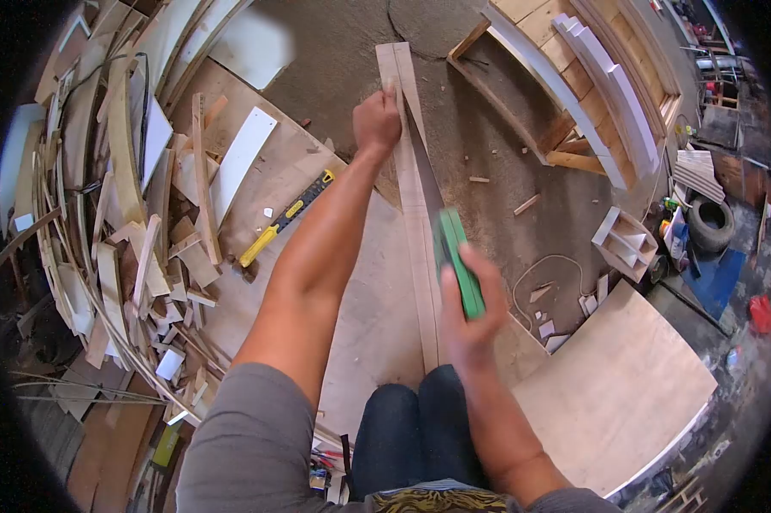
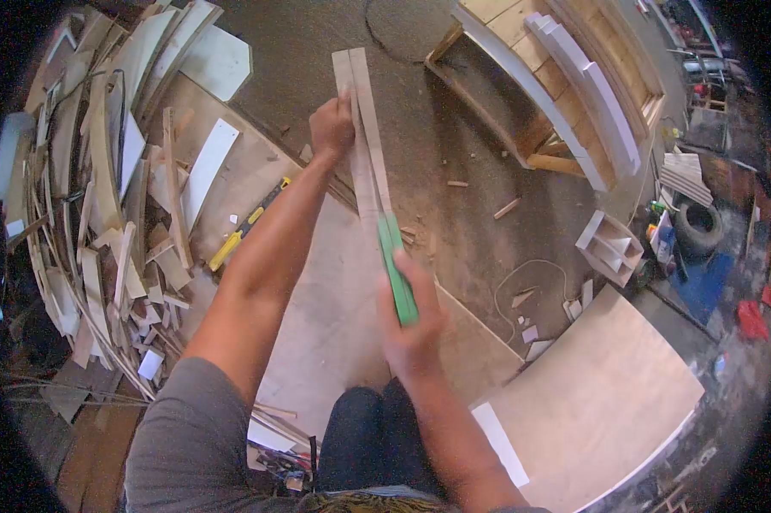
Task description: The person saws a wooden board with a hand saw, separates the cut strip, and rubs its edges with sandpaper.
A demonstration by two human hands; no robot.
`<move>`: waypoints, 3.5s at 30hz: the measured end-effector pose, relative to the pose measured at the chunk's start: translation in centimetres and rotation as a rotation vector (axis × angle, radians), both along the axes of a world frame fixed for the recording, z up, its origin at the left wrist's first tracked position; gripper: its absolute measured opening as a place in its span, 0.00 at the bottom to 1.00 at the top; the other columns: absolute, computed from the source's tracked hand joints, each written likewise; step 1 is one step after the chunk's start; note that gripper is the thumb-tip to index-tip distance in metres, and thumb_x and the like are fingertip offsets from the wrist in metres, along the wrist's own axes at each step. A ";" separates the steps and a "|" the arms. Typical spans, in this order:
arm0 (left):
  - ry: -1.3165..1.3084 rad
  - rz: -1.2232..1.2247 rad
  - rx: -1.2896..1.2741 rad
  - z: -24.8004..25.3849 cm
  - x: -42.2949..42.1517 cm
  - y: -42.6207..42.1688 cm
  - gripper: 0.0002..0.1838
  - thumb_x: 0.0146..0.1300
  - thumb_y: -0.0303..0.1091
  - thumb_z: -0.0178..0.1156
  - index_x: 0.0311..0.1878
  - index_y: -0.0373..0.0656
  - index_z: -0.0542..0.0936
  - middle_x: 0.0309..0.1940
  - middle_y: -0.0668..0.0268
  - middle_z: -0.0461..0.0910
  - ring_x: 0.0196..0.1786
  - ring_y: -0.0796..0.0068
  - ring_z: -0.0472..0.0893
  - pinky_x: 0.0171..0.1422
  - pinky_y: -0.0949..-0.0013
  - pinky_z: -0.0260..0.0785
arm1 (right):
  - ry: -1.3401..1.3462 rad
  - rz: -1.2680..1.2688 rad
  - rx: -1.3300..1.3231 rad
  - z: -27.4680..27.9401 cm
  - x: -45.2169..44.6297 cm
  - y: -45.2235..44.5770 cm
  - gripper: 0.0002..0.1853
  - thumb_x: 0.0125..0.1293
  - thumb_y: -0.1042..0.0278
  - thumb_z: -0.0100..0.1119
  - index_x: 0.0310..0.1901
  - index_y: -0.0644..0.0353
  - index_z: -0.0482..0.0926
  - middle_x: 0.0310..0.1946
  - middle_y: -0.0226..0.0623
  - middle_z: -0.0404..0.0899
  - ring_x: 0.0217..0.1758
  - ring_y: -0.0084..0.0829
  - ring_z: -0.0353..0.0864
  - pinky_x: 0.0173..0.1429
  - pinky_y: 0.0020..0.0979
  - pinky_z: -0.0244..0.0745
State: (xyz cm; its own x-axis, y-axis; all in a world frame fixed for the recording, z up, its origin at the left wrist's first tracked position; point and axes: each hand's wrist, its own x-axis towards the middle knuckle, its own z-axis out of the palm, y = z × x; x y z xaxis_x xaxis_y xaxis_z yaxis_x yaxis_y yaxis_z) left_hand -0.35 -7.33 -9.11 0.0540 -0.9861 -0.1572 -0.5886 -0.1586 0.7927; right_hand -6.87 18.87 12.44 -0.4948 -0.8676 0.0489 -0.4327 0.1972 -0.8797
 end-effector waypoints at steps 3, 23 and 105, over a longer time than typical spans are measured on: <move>0.050 0.005 -0.015 -0.6 -0.2 0.4 0.28 0.75 0.53 0.49 0.35 0.36 0.84 0.35 0.41 0.82 0.42 0.36 0.82 0.46 0.44 0.71 | -0.123 -0.018 0.122 -1.8 -1.2 -6.8 0.16 0.67 0.77 0.66 0.56 0.65 0.80 0.50 0.53 0.86 0.53 0.44 0.88 0.58 0.35 0.80; 0.274 0.094 -0.018 -1.0 0.3 0.6 0.28 0.73 0.52 0.55 0.32 0.31 0.80 0.23 0.50 0.75 0.28 0.64 0.70 0.40 0.57 0.67 | 0.059 0.106 0.007 -1.1 -1.1 -5.7 0.17 0.69 0.77 0.63 0.58 0.64 0.80 0.46 0.48 0.84 0.46 0.38 0.87 0.51 0.36 0.80; -0.121 -0.185 -0.154 4.0 1.2 1.8 0.21 0.76 0.48 0.52 0.62 0.44 0.73 0.53 0.44 0.82 0.57 0.37 0.81 0.57 0.41 0.74 | 0.029 0.138 0.226 2.0 0.2 3.9 0.24 0.75 0.68 0.56 0.69 0.64 0.65 0.30 0.42 0.79 0.25 0.27 0.77 0.30 0.28 0.77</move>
